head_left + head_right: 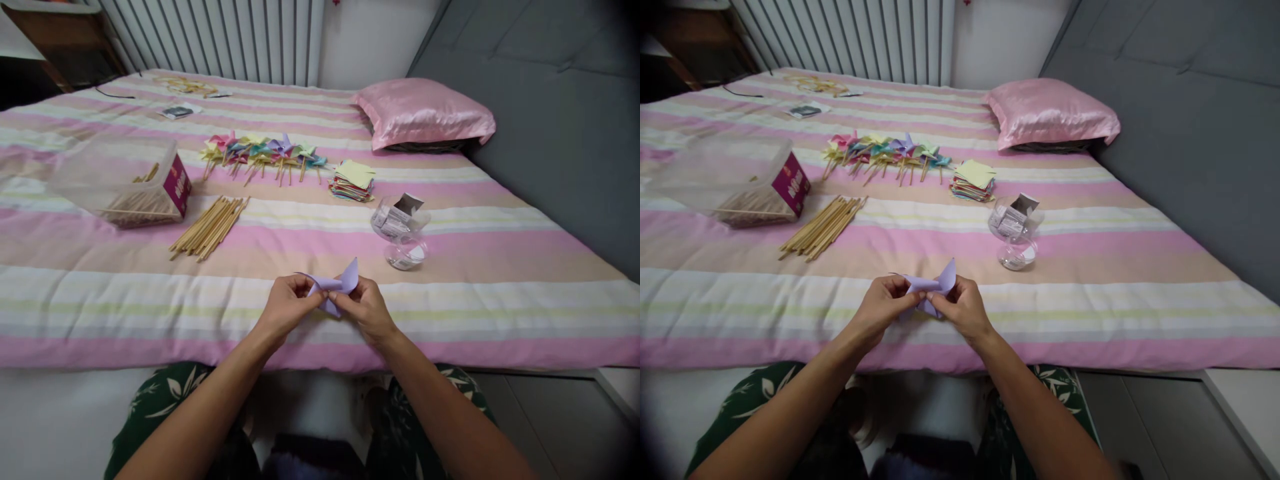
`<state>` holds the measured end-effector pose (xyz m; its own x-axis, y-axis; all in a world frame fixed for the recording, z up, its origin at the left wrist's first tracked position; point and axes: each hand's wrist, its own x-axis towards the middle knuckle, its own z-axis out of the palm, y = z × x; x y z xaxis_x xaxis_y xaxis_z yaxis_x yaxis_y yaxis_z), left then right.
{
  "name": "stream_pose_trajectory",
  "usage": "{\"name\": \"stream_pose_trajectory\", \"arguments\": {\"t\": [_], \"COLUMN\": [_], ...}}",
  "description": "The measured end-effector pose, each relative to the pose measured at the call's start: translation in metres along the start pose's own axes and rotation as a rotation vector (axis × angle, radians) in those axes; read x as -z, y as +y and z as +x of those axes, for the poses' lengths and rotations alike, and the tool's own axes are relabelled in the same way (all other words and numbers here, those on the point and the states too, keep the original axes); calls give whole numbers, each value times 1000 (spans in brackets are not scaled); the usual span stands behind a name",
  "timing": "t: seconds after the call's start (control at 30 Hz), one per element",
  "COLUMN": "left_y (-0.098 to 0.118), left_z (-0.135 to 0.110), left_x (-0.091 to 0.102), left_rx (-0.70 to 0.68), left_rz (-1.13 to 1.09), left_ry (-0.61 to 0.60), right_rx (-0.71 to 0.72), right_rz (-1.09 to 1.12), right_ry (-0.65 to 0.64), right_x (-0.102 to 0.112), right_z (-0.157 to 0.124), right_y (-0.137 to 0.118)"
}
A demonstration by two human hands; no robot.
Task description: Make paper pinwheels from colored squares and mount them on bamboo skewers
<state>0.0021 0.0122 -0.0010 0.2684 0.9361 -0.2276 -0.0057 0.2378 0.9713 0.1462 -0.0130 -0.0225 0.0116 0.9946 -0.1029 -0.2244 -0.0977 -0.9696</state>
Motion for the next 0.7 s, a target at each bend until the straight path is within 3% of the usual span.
{"name": "stream_pose_trajectory", "arguments": {"t": [0.7], "left_y": [-1], "left_z": [-1], "left_x": [2], "left_rx": [-47], "left_rz": [33], "left_ry": [-64], "right_rx": [14], "right_rz": [-15], "right_ry": [-13], "right_x": [1], "right_z": [0], "right_y": [-3]}}
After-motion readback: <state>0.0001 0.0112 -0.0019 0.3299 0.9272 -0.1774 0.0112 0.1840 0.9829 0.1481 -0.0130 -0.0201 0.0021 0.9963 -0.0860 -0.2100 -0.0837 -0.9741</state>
